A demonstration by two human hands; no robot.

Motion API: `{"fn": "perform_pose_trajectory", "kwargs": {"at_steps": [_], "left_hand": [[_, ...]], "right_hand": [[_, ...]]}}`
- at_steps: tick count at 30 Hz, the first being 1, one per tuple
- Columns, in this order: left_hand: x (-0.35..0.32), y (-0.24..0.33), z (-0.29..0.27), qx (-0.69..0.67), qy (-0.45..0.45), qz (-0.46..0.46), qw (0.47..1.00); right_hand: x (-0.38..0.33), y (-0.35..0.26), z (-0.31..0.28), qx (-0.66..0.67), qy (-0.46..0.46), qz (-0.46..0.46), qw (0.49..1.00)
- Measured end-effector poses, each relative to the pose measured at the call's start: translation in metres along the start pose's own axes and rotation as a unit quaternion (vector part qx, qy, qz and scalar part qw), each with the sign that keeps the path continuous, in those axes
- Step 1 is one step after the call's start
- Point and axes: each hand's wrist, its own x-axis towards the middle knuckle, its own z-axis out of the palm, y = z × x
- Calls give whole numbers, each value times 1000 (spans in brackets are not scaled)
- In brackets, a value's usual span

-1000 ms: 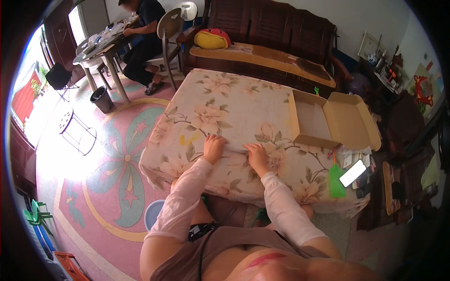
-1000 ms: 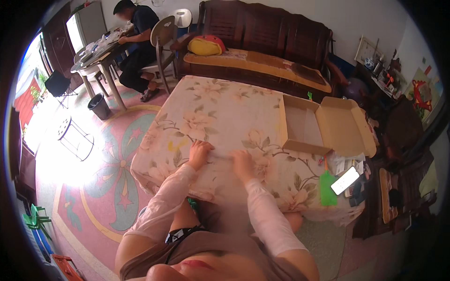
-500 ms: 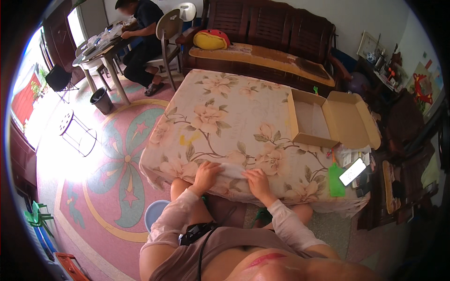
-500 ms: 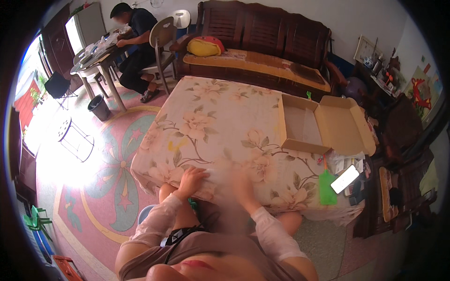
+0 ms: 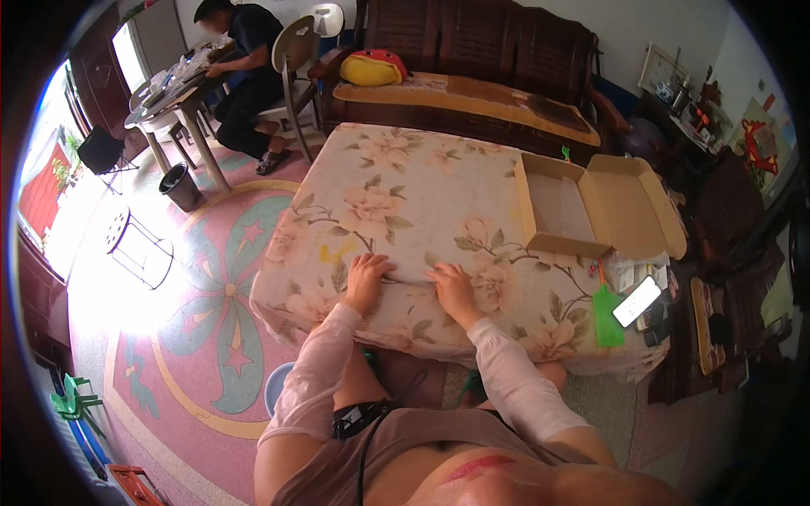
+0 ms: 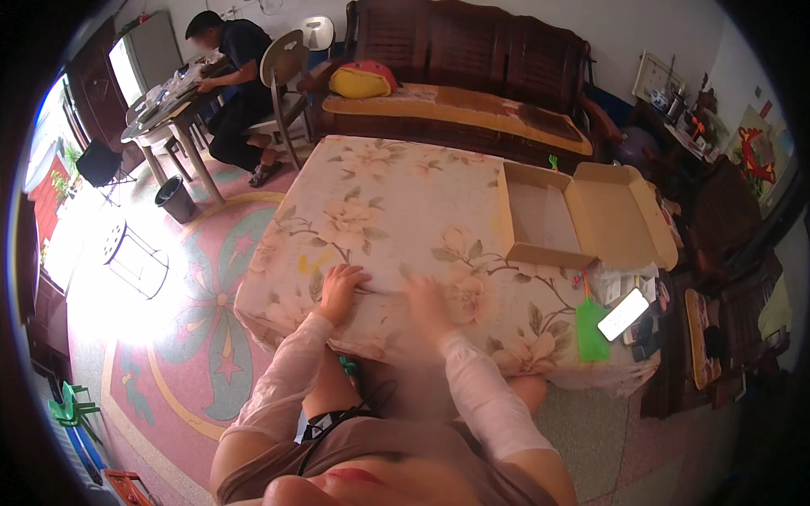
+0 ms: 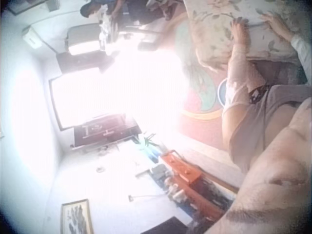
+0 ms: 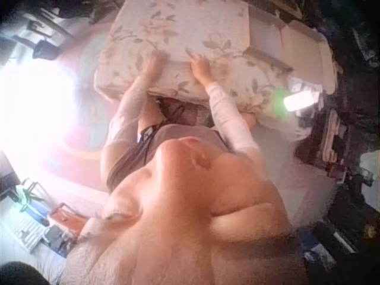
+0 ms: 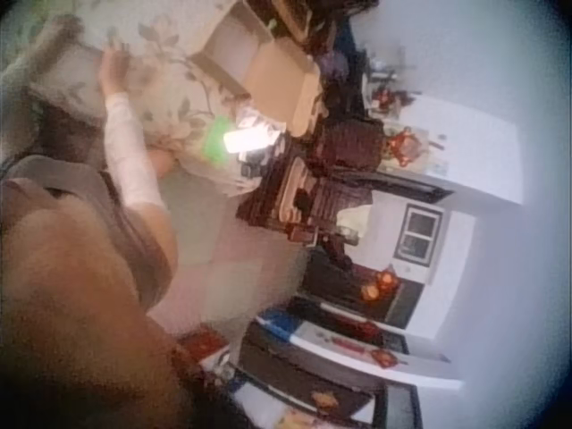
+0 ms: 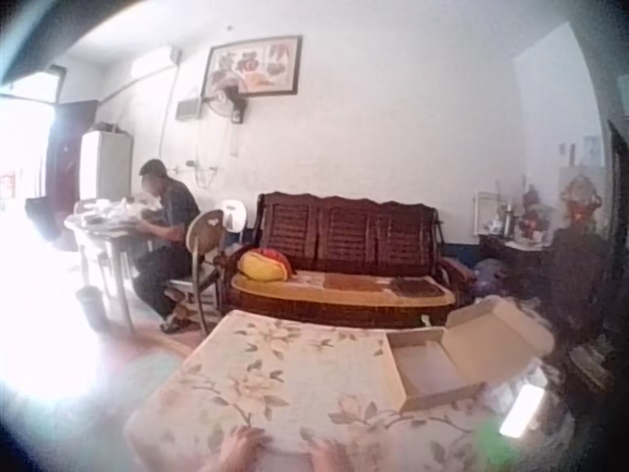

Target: Folding a white cloth or garment on a table.

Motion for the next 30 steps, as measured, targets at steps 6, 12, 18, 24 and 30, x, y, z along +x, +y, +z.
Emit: {"fn": "perform_pose_trajectory", "kwargs": {"at_steps": [6, 12, 18, 24, 30], "left_hand": [[33, -11, 18, -3, 17, -61, 998], [9, -6, 5, -34, -8, -35, 999], [-67, 6, -21, -58, -16, 20, 998], [-64, 15, -40, -55, -39, 26, 997], [-9, -18, -15, -28, -13, -32, 999]], "right_hand": [[29, 16, 27, 41, 50, 62, 996], [1, 14, 21, 75, 17, 58, 995], [-58, -19, 2, 71, -48, 40, 995], [-56, -15, 4, 45, -79, 22, 996], [8, -6, 18, 42, -12, -12, 999]]}}
